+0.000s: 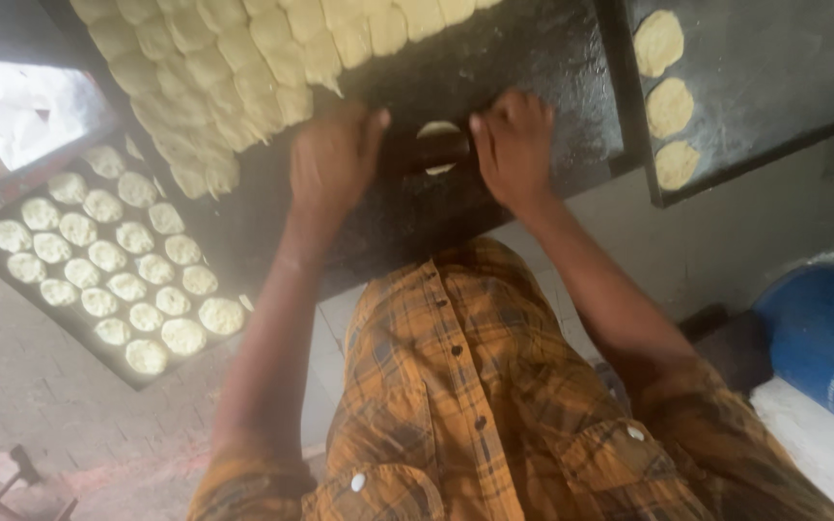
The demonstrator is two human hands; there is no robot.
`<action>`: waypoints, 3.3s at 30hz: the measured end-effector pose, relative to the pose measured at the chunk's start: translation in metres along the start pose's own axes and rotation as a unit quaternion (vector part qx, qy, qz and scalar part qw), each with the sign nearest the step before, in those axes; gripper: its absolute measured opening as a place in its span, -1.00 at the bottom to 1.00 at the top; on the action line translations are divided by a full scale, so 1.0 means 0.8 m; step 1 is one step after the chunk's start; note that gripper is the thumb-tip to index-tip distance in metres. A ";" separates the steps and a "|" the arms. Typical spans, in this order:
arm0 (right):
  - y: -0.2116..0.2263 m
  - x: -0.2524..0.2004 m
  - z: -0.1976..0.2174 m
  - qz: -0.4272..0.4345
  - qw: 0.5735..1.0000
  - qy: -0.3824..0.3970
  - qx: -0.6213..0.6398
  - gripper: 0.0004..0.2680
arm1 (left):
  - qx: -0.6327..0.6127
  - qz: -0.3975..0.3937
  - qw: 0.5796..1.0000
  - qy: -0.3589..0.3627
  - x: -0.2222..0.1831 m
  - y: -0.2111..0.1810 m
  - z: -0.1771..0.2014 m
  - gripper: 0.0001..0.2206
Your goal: The person takes small pieces of dough from a large pile, uses a rolling pin to flatten each piece into a disk, and places the flattened disks onto a baking tray.
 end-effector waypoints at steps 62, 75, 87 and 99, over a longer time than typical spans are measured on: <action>-0.030 0.078 -0.079 -0.338 0.812 0.084 0.468 -0.87 | 0.103 0.193 0.976 -0.002 -0.186 0.085 0.099 -0.52; 0.126 0.087 -0.226 -0.209 0.931 0.016 0.299 -0.77 | 0.100 0.097 0.989 -0.059 -0.210 0.100 0.107 -0.50; 0.041 -0.024 0.013 -0.060 0.993 -0.106 -0.005 -0.74 | 0.100 0.096 0.988 -0.067 -0.185 0.087 0.103 -0.60; 0.024 -0.035 0.004 0.126 0.980 0.115 0.106 -0.75 | 0.120 0.176 0.976 -0.031 -0.169 0.087 0.086 -0.59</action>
Point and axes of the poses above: each hand's wrist, its own x-axis towards the middle knuckle, its own z-axis out of the back of the hand, y = z × x, the point moved 7 cm from there along x, towards the middle knuckle, and after that the axes turned 7 degrees about -y, right-handed, at the moved point
